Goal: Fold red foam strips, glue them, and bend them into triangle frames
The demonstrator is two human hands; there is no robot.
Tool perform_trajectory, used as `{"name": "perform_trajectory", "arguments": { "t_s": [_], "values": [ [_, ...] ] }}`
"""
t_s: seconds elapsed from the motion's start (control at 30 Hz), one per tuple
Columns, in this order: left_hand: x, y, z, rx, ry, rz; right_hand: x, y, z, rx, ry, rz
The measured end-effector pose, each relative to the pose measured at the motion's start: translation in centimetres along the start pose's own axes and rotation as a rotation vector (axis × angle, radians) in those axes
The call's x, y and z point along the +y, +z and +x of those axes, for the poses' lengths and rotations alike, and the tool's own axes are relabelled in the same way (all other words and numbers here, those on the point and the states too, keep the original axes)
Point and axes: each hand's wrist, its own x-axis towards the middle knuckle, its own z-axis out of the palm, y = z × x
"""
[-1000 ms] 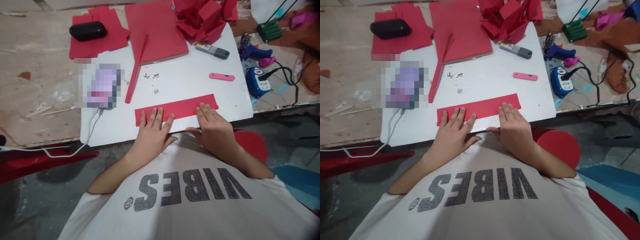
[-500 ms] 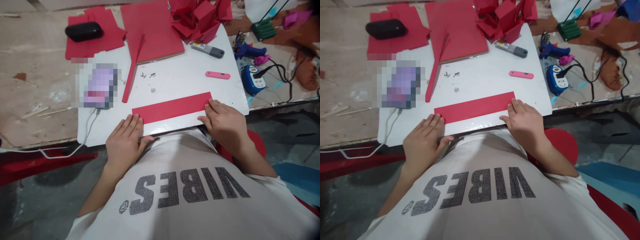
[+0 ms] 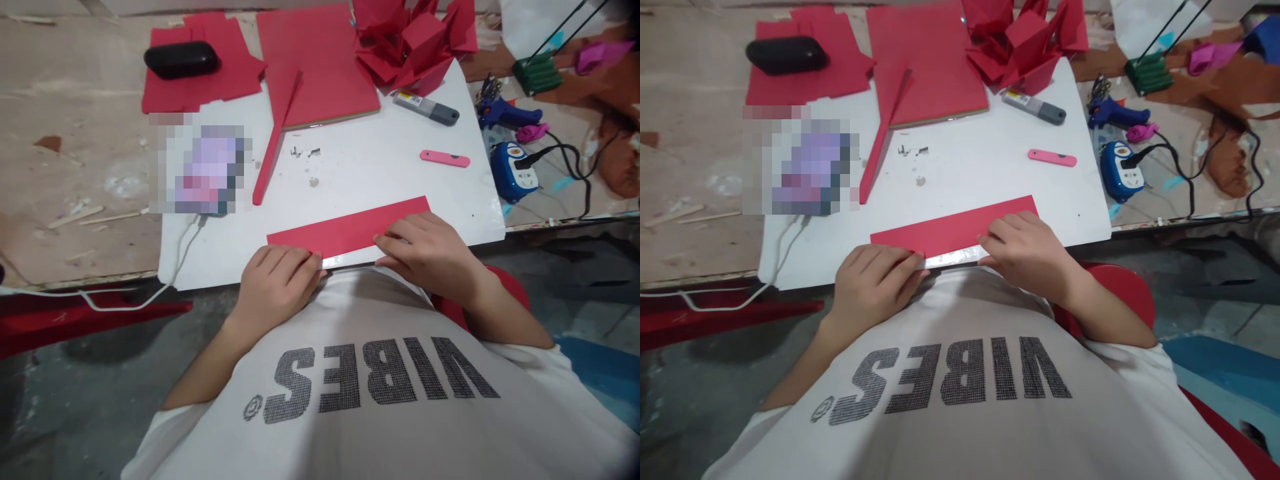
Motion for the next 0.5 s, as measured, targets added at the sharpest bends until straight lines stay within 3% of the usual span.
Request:
{"name": "perform_trajectory", "arguments": {
  "t_s": [0.27,0.5],
  "values": [
    [1.4,1.5,1.6,-0.166,0.08,0.009,-2.7,0.7,1.4,0.016,-0.046,-0.081],
    [1.8,1.7,2.5,-0.007,-0.026,-0.076,-3.0,1.2,1.3,0.137,0.009,-0.074]
  ]
}}
